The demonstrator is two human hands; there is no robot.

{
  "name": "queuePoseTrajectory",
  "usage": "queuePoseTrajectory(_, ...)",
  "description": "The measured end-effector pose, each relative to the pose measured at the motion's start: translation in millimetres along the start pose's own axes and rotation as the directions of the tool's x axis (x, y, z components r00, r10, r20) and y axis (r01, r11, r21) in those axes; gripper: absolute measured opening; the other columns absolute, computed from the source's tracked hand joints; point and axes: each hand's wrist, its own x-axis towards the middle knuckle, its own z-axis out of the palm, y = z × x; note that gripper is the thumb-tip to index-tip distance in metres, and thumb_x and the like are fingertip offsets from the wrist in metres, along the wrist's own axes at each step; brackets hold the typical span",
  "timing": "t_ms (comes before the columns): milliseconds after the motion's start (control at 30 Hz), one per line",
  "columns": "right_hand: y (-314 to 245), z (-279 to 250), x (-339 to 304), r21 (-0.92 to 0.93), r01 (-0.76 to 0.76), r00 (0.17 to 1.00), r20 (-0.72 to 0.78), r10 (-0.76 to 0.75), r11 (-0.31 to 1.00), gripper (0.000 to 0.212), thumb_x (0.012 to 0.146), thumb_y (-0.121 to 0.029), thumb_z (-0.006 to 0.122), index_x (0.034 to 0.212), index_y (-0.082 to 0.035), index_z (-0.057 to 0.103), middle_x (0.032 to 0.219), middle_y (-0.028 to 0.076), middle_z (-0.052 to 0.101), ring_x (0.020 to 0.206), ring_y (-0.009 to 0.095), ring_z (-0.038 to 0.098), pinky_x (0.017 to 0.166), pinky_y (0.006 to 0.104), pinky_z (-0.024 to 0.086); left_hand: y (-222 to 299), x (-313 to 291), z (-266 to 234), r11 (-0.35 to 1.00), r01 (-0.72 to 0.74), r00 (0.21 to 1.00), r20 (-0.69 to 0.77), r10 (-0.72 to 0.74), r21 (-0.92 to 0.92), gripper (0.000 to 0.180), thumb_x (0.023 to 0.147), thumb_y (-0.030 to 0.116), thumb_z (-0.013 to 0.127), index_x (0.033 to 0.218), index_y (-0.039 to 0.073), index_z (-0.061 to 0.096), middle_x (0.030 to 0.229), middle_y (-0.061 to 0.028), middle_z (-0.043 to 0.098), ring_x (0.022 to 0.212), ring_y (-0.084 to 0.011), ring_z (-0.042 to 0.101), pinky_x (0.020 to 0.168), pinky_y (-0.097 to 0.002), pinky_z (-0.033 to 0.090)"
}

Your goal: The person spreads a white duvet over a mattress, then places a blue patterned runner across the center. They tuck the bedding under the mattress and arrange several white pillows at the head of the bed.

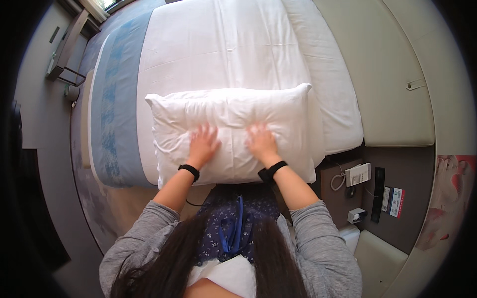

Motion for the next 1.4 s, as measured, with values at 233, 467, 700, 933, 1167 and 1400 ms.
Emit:
queuePoseTrajectory(233,-17.4,36.7,-79.1,0.07,0.215,0.811,0.543,-0.219,0.974,0.052,0.079,-0.052,0.051,0.116,-0.016,0.057,0.134,0.01,0.043,0.126,0.025,0.035,0.101,0.0446,0.029,6.5,-87.1,2.3,0.965,-0.262,0.814,0.534,0.228,-0.012,0.053,0.08,0.041,0.059,0.128,0.022,0.049,0.139,-0.0126,0.037,0.131,-0.0319,0.028,0.106,-0.0465,0.022)
queuePoseTrajectory(467,22.1,-10.4,-22.6,0.237,0.118,0.971,-0.23,-0.062,0.964,0.032,0.081,-0.031,0.057,0.109,-0.015,0.058,0.114,0.011,0.056,0.11,0.031,0.048,0.09,0.043,0.037,14.3,-21.6,-30.2,0.96,-0.238,0.968,0.041,0.246,-0.145,0.04,0.082,0.026,0.057,0.12,0.013,0.055,0.131,-0.0136,0.046,0.125,-0.0317,0.037,0.103,-0.0424,0.028)
queuePoseTrajectory(700,100.5,-1.4,-59.6,-0.211,-0.156,0.961,0.192,0.197,0.965,0.061,0.088,-0.053,0.041,0.141,-0.025,0.028,0.149,0.004,0.019,0.136,0.029,0.019,0.104,0.055,0.019,-69.2,-73.0,-9.3,0.967,-0.008,0.965,0.257,-0.059,0.253,0.057,0.088,0.048,0.042,0.14,0.028,0.03,0.15,-0.0035,0.016,0.139,-0.0247,0.009,0.11,-0.0488,0.003)
queuePoseTrajectory(933,136.7,7.2,-17.5,0.21,-0.548,0.836,0.153,0.527,0.809,0.054,0.09,-0.046,0.04,0.135,-0.015,0.039,0.143,0.009,0.032,0.132,0.033,0.026,0.1,0.0566,0.026,-57.1,-30.8,10.3,0.846,0.495,0.854,0.066,-0.515,0.2,0.052,0.092,0.04,0.039,0.141,0.027,0.027,0.15,-0.0076,0.015,0.137,-0.0311,0.011,0.108,-0.0508,0.009)
queuePoseTrajectory(1167,-72.6,11.9,49.3,0.271,0.337,0.918,-0.307,-0.251,0.902,0.04,0.087,-0.029,0.049,0.125,-0.016,0.052,0.136,0.012,0.042,0.128,0.032,0.034,0.105,0.0476,0.021,44.3,-7.1,55.9,0.953,-0.049,0.998,-0.045,0.038,-0.3,0.057,0.086,0.024,0.046,0.136,0.003,0.03,0.143,-0.0202,0.026,0.133,-0.0337,0.022,0.108,-0.0448,0.015)
queuePoseTrajectory(1400,46.9,13.8,80.3,-0.007,0.133,0.991,-0.018,-0.133,0.991,0.055,0.088,-0.045,0.044,0.138,-0.023,0.035,0.146,0.005,0.026,0.135,0.024,0.022,0.109,0.0454,0.016,-46.9,31.2,30.6,0.959,-0.05,0.99,0.138,0.012,0.278,0.057,0.09,0.046,0.037,0.142,0.025,0.025,0.15,-0.0026,0.015,0.138,-0.0229,0.012,0.111,-0.0454,0.006)
